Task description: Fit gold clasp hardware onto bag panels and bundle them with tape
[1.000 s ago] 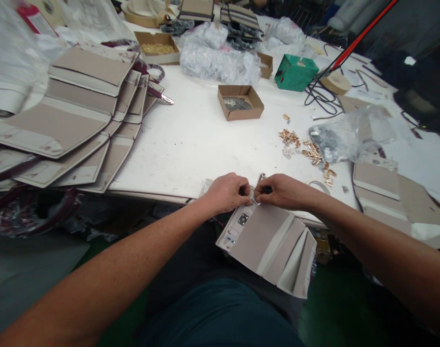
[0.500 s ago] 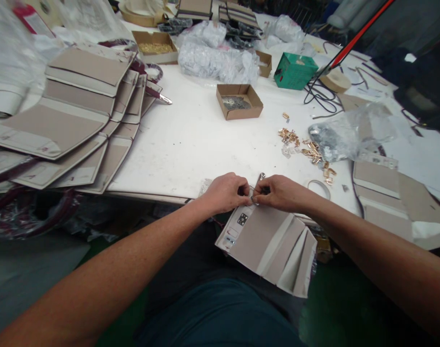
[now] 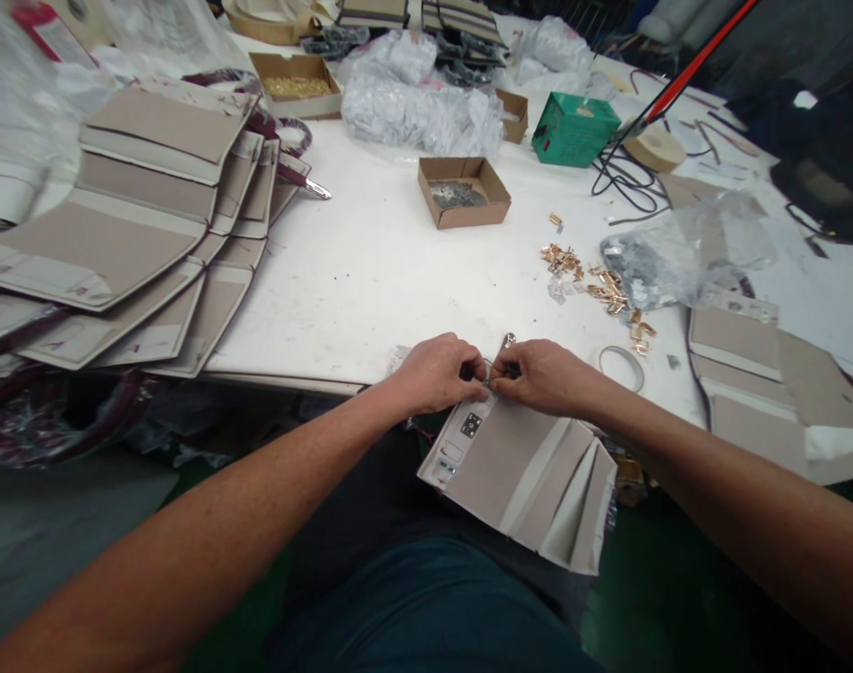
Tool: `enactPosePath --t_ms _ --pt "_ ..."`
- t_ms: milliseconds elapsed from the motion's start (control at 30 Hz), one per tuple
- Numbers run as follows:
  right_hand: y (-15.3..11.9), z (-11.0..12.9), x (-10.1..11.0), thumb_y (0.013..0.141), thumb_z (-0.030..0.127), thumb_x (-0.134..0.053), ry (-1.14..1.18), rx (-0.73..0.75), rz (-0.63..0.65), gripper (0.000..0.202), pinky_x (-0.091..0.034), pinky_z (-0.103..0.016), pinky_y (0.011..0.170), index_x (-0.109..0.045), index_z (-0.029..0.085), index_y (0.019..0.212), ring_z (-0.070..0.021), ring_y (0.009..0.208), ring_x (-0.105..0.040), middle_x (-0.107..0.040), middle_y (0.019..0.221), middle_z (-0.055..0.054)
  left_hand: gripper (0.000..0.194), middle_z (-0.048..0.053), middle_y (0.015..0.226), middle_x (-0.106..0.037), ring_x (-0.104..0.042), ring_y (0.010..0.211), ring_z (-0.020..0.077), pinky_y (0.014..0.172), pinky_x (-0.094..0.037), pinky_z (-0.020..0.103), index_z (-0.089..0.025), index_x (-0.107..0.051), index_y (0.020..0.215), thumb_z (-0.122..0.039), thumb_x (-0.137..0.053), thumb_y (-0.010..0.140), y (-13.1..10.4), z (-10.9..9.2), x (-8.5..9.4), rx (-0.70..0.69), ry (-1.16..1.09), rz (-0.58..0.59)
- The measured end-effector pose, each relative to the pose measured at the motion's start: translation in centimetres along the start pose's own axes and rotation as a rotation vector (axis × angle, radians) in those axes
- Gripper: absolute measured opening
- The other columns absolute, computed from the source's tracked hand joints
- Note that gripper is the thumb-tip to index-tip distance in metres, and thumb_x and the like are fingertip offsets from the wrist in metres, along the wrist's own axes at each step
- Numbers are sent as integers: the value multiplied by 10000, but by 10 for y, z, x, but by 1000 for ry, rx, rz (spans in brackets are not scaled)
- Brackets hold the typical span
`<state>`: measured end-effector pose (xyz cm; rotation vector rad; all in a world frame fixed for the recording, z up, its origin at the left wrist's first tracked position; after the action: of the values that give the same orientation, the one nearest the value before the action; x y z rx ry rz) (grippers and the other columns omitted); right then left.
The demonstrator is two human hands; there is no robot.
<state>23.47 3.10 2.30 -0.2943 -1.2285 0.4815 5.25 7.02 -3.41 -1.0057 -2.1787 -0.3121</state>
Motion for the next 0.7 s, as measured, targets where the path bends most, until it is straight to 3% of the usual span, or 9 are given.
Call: enactPosePath --t_ms 100,200,333,467,567,700 --pt "1 -2 -3 819 244 -661 50 -23 -32 52 -351 -285 618 -705 221 835 -165 692 -584 -688 768 -10 171 38 920 -733 -635 943 209 780 -426 307 -236 -772 948 -355 -720 837 -2 -1 2 -12 5 10" --pt "2 -4 -4 791 206 -677 121 -43 -60 175 -372 -274 627 -669 226 964 -164 712 -590 -690 819 -3 135 31 878 -719 -637 862 195 720 -417 302 -229 -748 914 -323 -663 866 -1 -4 3 43 30 -6" --pt "4 -5 -3 781 208 -687 193 -41 -21 87 -381 -278 630 -656 220 862 -165 712 -590 -677 793 -2 219 23 945 -747 -656 837 188 691 -434 285 -221 -688 1050 -301 -659 848 5 -12 7 126 32 35" --pt "6 -7 -3 766 206 -682 213 -19 -28 51 -372 -282 611 -643 221 796 -161 699 -579 -673 782 1 396 67 1049 -770 -693 934 253 711 -466 312 -224 -661 1214 -348 -648 838 19 -24 16 212 236 149" --pt "4 -9 -5 753 214 -683 216 -38 -51 62 -353 -282 594 -655 228 807 -162 698 -577 -678 787 2 287 95 1033 -777 -709 943 280 726 -482 331 -218 -740 1071 -351 -616 848 27 -33 21 209 321 238" --pt "2 -10 -8 737 208 -687 214 -41 -94 81 -331 -274 593 -664 229 811 -160 713 -579 -685 808 -2 207 110 954 -778 -715 893 281 724 -488 337 -202 -759 882 -332 -600 850 30 -39 20 199 335 265"
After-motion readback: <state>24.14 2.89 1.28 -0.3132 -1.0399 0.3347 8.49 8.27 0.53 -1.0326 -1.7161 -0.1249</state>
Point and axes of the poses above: each hand's wrist, its own y-axis towards the middle knuckle, its own x-axis out of the back of the hand, z = x × y, the point moved 1 cm from there along y, towards the middle knuckle
